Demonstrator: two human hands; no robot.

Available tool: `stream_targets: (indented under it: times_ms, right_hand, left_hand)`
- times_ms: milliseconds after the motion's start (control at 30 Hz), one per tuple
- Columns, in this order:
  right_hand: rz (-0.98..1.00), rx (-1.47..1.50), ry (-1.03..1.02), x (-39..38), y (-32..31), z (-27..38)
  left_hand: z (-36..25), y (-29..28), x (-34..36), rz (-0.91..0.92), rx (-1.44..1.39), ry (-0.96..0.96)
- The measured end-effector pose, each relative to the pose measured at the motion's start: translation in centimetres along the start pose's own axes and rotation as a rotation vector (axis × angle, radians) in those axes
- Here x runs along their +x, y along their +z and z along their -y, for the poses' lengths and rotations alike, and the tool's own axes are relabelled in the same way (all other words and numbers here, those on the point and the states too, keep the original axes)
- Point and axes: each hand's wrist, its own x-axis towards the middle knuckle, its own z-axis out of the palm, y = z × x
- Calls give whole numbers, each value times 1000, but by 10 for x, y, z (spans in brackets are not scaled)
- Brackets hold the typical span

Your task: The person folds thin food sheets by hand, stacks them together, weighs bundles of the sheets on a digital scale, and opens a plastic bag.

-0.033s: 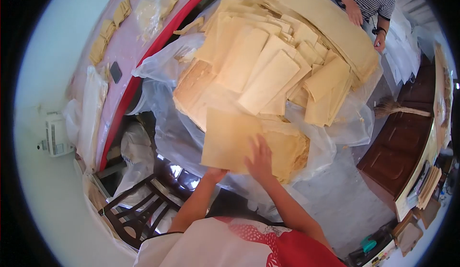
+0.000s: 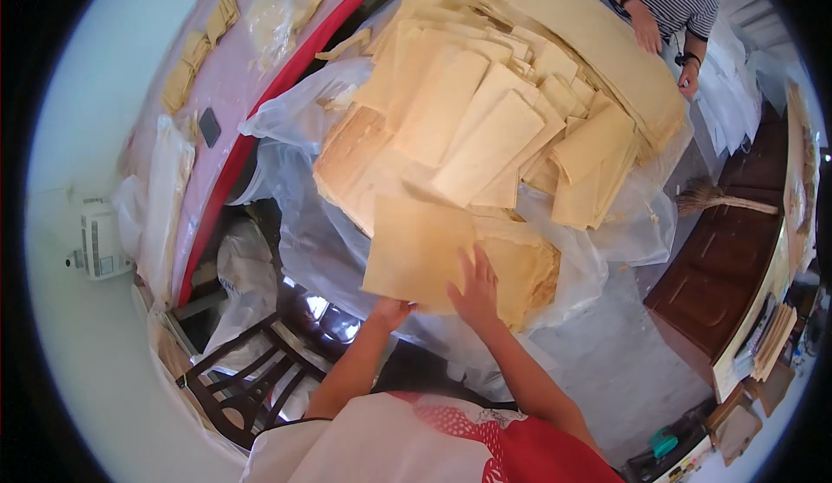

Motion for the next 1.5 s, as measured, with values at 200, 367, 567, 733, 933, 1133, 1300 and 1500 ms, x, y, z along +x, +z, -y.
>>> stream_targets:
  times_ms: [200, 367, 567, 733, 933, 1133, 1300, 1500]
  right_hand:
    - [74, 107, 362, -21, 50, -46]
    - [125, 140, 426, -23, 57, -47]
    - [238, 2, 331, -25, 46, -25]
    - [222, 895, 432, -18, 36, 3]
    - [24, 1465, 529, -33, -15, 6]
    - [167, 1303, 858, -79, -18, -88]
    - [2, 1414, 1035, -84, -34, -143]
    - [99, 1061, 934, -65, -32, -180]
  left_hand:
    - [18, -2, 0, -82, 32, -137]
    - [3, 30, -12, -172, -44, -111]
    - [11, 21, 4, -313, -100, -226]
    - [32, 37, -7, -145, 1007, 464]
    - [8, 101, -32, 47, 1442, 847]
    - [42, 91, -1, 419, 1802, 525]
    - [73, 62, 12, 153, 2017, 431]
    - [79, 72, 25, -105, 1557, 477]
